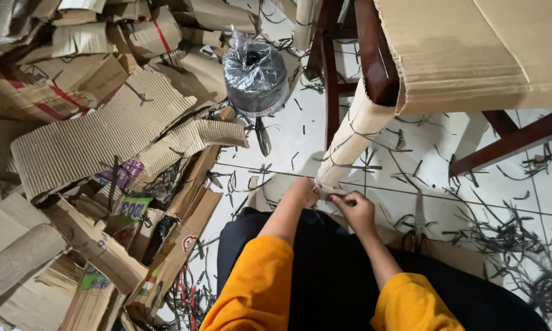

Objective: The person wraps a cardboard tube with black string, tying knots to secure it. They use scissors to cut the string and continue wrapping the tube.

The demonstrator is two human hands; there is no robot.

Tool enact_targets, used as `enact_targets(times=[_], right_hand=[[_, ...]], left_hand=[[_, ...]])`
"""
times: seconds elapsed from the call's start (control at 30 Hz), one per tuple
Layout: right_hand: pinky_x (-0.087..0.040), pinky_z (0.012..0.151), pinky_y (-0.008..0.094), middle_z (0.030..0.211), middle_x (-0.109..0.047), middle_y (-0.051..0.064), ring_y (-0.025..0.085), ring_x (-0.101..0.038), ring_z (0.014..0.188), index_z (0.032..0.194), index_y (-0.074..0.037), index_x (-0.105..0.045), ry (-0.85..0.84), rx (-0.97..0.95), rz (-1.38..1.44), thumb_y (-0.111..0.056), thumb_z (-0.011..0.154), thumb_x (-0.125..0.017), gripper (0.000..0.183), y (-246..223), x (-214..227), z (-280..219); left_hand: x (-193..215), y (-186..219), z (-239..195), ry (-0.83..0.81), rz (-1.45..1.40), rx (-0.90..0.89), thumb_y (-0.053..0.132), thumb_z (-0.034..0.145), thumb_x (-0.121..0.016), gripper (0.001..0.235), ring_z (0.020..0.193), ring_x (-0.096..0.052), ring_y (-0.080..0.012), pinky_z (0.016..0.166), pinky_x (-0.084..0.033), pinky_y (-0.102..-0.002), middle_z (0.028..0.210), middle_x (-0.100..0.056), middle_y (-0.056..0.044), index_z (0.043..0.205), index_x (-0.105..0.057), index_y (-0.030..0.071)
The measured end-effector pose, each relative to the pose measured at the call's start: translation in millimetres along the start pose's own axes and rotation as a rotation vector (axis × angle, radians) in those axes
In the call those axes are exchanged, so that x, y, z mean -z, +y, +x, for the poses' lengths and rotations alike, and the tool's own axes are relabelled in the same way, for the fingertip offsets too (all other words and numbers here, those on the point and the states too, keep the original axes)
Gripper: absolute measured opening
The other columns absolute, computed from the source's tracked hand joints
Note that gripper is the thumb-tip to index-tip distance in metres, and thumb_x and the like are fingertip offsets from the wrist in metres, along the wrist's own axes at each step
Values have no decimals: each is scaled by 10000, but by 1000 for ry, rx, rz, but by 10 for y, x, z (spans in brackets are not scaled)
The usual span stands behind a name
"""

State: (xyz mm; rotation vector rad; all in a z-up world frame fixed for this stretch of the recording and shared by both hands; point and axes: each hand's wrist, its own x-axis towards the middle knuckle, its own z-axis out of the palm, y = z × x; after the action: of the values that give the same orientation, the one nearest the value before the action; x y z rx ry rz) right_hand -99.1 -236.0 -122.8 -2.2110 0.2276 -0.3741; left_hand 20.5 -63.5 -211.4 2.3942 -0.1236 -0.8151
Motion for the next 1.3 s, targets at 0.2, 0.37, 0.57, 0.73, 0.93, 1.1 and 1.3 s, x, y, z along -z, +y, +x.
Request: enact_targets(times=[0.2,0.37,0.57,0.73,0.93,1.1,1.3], right_hand=[[-572,660,387,656,-692,117,325,-718,714,693,-68,-647,174,85,-50,-301,733,-942,378,118,-360,224],[-562,677,365,748,-713,125,252,-708,739,826,-78,-693,62,-103,100,-286,773,-949,334,365,-523,317],[-575,831,370,1061,-749,139,241,-702,1003,1118,-143,-724,-116,-471,265,-387,838,-886,405,3,-378,248],[-465,455,320,1032,-705,104,165,-596,692,1173,-188,-705,-210,-678,494,-459,898,-827,405,50,-429,227],[-315,438,237,837,-576,41,118,-491,594,1182,-98,-681,-267,-678,719,-212,821,-815,402,-180,-301,250],[-412,430,292,940,-652,152,153,-550,567,1266,10,-666,-280,-648,544,-194,918,-672,403,-225,-236,305],[-450,434,298,1070,-687,223,186,-590,627,1303,26,-638,-271,-553,358,-187,948,-617,415,335,-363,334]], left_hand=[[590,414,-1132,3,275,42,282,868,-646,337,1138,-687,-337,1066,-458,-612,1118,-722,-100,1167,-754,168],[664,597,-1456,-65,322,22,343,983,-424,419,1227,-631,-333,1100,-312,-543,1201,-736,-83,1213,-715,147],[291,580,-1059,-93,399,-175,307,933,-634,280,1148,-699,-321,962,-544,-522,1146,-758,-76,1132,-762,157],[-95,594,-876,30,666,-323,220,912,-690,161,1153,-696,-270,1146,-390,-561,1062,-770,-19,1038,-773,162],[-26,657,-1041,587,555,-720,176,788,-701,76,956,-737,-261,932,-587,-490,868,-732,-16,812,-772,187],[-112,663,-916,72,181,-212,239,956,-629,227,1110,-694,-318,1002,-541,-559,1080,-692,-71,1125,-724,119],[379,768,-1106,220,-347,-288,195,934,-694,252,975,-744,-298,870,-603,-418,969,-781,19,1058,-778,397]])
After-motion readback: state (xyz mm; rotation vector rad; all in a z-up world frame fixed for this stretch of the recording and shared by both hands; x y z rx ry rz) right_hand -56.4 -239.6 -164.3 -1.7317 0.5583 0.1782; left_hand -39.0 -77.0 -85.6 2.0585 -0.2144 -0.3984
